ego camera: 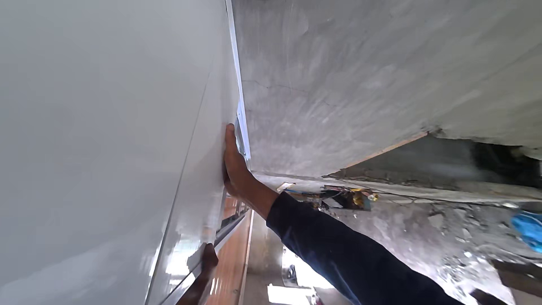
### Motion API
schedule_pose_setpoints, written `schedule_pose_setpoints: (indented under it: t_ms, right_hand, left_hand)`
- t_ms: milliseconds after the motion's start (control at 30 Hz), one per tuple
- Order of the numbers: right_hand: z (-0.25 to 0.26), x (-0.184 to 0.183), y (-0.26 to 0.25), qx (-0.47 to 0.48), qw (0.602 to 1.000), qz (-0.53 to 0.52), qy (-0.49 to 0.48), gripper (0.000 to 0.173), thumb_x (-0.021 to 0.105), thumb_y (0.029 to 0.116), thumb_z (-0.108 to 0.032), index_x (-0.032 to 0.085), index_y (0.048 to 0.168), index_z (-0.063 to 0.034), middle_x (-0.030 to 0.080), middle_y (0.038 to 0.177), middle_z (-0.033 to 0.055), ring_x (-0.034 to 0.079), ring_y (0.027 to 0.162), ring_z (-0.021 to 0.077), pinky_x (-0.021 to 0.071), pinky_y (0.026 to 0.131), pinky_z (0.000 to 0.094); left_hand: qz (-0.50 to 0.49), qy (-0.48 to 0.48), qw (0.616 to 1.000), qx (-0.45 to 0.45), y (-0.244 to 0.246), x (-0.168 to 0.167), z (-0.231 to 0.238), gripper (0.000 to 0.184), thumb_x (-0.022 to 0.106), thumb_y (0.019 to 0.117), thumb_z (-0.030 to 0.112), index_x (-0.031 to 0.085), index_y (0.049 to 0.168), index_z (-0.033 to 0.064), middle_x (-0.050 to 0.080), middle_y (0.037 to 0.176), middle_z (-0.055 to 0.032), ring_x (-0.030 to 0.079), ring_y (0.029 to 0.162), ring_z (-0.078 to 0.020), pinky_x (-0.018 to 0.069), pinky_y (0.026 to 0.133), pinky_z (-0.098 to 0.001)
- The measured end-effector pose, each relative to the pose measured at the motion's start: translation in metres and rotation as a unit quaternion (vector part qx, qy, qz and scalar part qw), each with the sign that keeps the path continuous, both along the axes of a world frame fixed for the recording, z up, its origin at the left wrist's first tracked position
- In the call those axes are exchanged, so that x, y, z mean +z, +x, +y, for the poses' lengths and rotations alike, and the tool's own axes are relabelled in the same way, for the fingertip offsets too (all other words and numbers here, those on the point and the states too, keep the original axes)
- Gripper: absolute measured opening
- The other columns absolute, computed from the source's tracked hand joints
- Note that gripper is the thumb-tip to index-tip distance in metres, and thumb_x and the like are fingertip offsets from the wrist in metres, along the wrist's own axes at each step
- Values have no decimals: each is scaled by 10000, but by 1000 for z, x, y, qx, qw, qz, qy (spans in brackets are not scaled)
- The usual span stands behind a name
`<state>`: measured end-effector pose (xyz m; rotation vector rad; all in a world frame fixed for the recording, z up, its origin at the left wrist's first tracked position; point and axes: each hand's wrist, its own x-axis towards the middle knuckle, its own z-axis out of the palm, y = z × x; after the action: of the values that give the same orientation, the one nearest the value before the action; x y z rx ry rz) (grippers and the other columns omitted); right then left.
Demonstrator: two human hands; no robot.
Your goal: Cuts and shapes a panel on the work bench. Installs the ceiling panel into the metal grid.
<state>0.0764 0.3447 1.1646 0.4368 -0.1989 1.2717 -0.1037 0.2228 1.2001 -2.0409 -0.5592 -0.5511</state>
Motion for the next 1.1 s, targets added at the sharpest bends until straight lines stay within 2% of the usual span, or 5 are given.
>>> schedule_pose_setpoints:
  t_ms: [367, 567, 733, 933, 1100]
  right_hand:
    - [14, -10, -12, -26, 997, 33, 57, 913, 189, 927, -843, 459, 1484, -172, 574, 1396, 115, 587, 1231, 228, 523, 979, 468]
    - [68, 8, -14, 97, 967, 179, 152, 1049, 38, 841, -916, 524, 1372, -153, 690, 1138, 92, 677, 1029, 206, 573, 839, 467]
    - [68, 5, -17, 72, 975, 135, 164, 1152, -22, 732, -988, 548, 1348, -198, 671, 1188, 66, 652, 1063, 191, 564, 827, 443]
    - [47, 7, 7, 75, 979, 145, 123, 1095, 41, 797, -954, 541, 1397, -186, 681, 1204, 103, 669, 1066, 233, 572, 839, 506]
    - [52, 2, 3, 59, 979, 104, 167, 1160, 15, 740, -992, 509, 1446, -215, 644, 1304, 96, 632, 1156, 232, 550, 907, 496]
  left_hand:
    - [-75, -88, 993, -27, 7, -6, -1, 357, 721, 881, 50, 573, 1045, -230, 701, 968, -76, 622, 978, 137, 504, 898, -85]
    - [-94, -89, 991, -39, 3, -7, 4, 319, 726, 875, 25, 585, 1033, -213, 714, 957, -32, 637, 967, 129, 525, 891, -103]
    - [-99, -104, 989, -46, 5, -5, 5, 252, 725, 850, -1, 602, 999, -162, 706, 910, 54, 633, 935, 147, 532, 873, -98]
    - [-41, -62, 997, -13, 3, -1, 2, 295, 715, 897, 78, 637, 976, -195, 706, 924, -122, 627, 965, 117, 477, 905, -81]
    - [-32, -115, 992, -39, -8, 7, 7, 186, 708, 928, 71, 673, 983, -103, 722, 938, -14, 638, 985, 104, 519, 912, -121]
